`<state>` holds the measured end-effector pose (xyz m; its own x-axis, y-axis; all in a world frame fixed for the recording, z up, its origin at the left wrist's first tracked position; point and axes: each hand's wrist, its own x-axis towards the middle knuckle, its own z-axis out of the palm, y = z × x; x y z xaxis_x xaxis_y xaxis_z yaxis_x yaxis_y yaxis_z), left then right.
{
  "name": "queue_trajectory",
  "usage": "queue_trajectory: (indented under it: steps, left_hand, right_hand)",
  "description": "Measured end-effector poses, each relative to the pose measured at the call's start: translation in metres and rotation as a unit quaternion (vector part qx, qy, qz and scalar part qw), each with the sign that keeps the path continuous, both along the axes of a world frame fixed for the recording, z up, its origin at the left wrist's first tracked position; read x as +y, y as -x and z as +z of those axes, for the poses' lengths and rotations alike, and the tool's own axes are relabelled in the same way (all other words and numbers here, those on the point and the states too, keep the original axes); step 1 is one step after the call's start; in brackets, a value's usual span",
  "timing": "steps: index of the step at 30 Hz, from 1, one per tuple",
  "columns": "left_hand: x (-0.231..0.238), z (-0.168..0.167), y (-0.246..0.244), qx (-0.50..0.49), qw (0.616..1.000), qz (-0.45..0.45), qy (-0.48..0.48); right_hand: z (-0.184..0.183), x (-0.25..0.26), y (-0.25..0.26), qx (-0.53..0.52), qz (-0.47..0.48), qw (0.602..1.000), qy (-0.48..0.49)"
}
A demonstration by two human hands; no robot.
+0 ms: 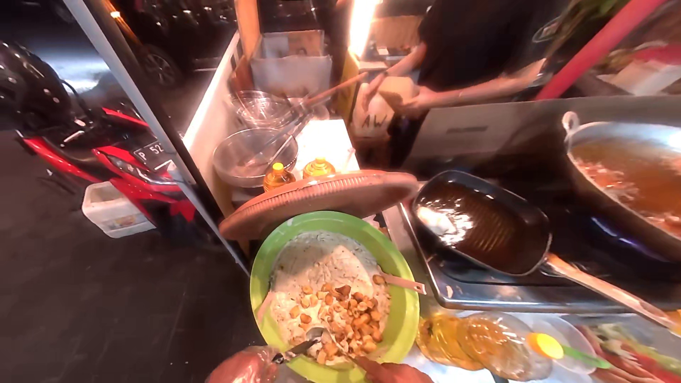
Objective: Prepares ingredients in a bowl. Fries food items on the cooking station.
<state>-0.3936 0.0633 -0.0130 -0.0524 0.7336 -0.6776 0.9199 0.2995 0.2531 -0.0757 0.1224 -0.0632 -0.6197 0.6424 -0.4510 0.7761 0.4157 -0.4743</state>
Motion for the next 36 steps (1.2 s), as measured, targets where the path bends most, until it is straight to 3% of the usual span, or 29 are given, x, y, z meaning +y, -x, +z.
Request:
queue_trajectory:
  steps: [7, 12, 14, 19, 23, 26, 30, 36]
  left_hand:
    - [0.005, 0.003, -0.004, 0.02, 0.999, -0.023, 0.033]
    - [-0.003, 0.011, 0.013, -0.009, 0.999, -0.031, 0.035]
    - [-0.002, 0.01, 0.016, -0.015, 0.999, -0.034, 0.04]
    - [-0.01, 0.017, 0.017, -0.015, 0.998, -0.052, 0.009]
    - [-0.03, 0.042, 0.036, -0.06, 0.997, -0.035, -0.029]
    - [-0.037, 0.044, 0.039, -0.088, 0.995, -0.012, -0.05]
    - [-0.033, 0.031, 0.01, -0.042, 0.994, 0.042, -0.088]
    - [-0.025, 0.007, -0.006, -0.004, 0.998, 0.057, 0.009]
  right_hand:
    - [-0.005, 0.007, 0.019, -0.076, 0.008, 0.988, -0.132]
    - [0.016, -0.002, 0.042, -0.197, 0.055, 0.979, 0.001]
    - [0.018, 0.007, 0.032, -0.174, 0.053, 0.982, 0.04]
    - [0.012, 0.031, -0.014, 0.046, -0.025, 0.995, 0.091]
    - [0.006, 0.004, -0.024, 0.157, -0.079, 0.983, -0.054]
    - [-0.012, -0.006, -0.02, 0.146, -0.059, 0.973, -0.168]
    - [-0.025, -0.021, -0.015, 0.108, -0.018, 0.986, -0.128]
    - [-0.038, -0.029, -0.009, 0.123, -0.023, 0.979, -0.16]
